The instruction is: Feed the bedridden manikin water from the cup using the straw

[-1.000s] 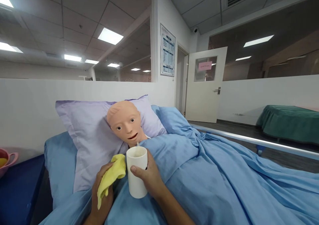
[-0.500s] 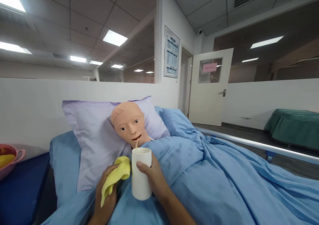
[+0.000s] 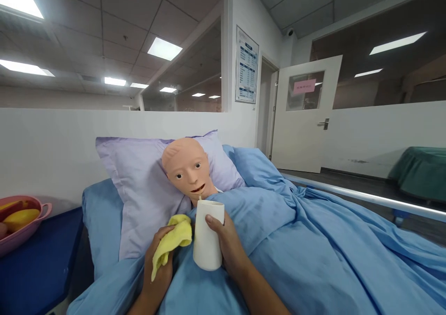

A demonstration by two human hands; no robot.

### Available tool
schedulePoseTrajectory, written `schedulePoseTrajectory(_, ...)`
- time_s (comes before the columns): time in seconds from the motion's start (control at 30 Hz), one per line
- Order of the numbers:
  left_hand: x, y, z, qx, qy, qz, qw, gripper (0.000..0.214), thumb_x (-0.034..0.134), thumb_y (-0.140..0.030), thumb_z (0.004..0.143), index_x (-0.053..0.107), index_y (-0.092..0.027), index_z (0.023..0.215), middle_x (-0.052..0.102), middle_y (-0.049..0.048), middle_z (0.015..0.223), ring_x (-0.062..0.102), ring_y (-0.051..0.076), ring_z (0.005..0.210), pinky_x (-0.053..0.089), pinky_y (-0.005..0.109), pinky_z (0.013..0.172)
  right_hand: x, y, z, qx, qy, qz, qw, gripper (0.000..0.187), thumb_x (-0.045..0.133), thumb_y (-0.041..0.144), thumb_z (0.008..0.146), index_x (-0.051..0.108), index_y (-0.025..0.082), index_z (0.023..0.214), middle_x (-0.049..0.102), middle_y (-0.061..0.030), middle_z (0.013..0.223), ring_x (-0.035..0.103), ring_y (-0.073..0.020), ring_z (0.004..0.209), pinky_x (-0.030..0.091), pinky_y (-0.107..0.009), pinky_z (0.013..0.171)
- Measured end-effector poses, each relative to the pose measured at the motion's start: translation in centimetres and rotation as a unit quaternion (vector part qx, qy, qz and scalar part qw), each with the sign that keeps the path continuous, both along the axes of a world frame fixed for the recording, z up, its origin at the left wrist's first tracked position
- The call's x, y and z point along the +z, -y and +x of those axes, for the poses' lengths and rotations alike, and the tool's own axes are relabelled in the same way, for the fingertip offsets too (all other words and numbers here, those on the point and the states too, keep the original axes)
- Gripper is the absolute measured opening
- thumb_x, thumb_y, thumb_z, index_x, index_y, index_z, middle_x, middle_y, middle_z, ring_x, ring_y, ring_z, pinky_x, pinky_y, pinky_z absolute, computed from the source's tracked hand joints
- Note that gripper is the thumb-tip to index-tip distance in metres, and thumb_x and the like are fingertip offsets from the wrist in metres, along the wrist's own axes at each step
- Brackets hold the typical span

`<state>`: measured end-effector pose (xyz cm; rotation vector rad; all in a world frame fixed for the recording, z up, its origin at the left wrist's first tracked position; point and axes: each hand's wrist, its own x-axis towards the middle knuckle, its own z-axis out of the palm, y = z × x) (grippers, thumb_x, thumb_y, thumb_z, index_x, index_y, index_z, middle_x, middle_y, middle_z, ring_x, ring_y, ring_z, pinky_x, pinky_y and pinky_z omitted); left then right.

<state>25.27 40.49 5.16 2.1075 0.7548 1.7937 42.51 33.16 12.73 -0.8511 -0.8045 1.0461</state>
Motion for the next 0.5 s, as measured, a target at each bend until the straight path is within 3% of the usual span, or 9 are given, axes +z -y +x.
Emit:
schedulePoseTrajectory(0.3,0.05,0.19,-0.07,-0.016,0.0,0.002,1.0,0.029,0.05,-0.032,0.094,0.062,-0.022,0.117,0.073,0.0098,0.113,0.072,0.026,0.103,0.061,0.041,0.086,-0.18,-0.18,0.08,-0.005,0.016,0.005,1.0,0.057,0.08,0.057,0.07,0.065,0.02,0.109,0.071,-0.0061,0.087,0.067,-0.0246,0.074,0.055,-0.035,0.063)
schedulePoseTrajectory(0.5,0.36,0.2,-0.11,-0.032,-0.002,-0.006,0.999,0.027,0.05,-0.031,0.094,0.06,-0.021,0.118,0.071,0.0091,0.112,0.071,0.023,0.1,0.06,0.037,0.085,-0.89,-0.42,-0.01,-0.016,0.098,0.038,0.994,0.059,0.084,0.056,0.066,0.065,0.021,0.109,0.072,-0.0047,0.092,0.066,-0.0206,0.073,0.054,-0.031,0.062)
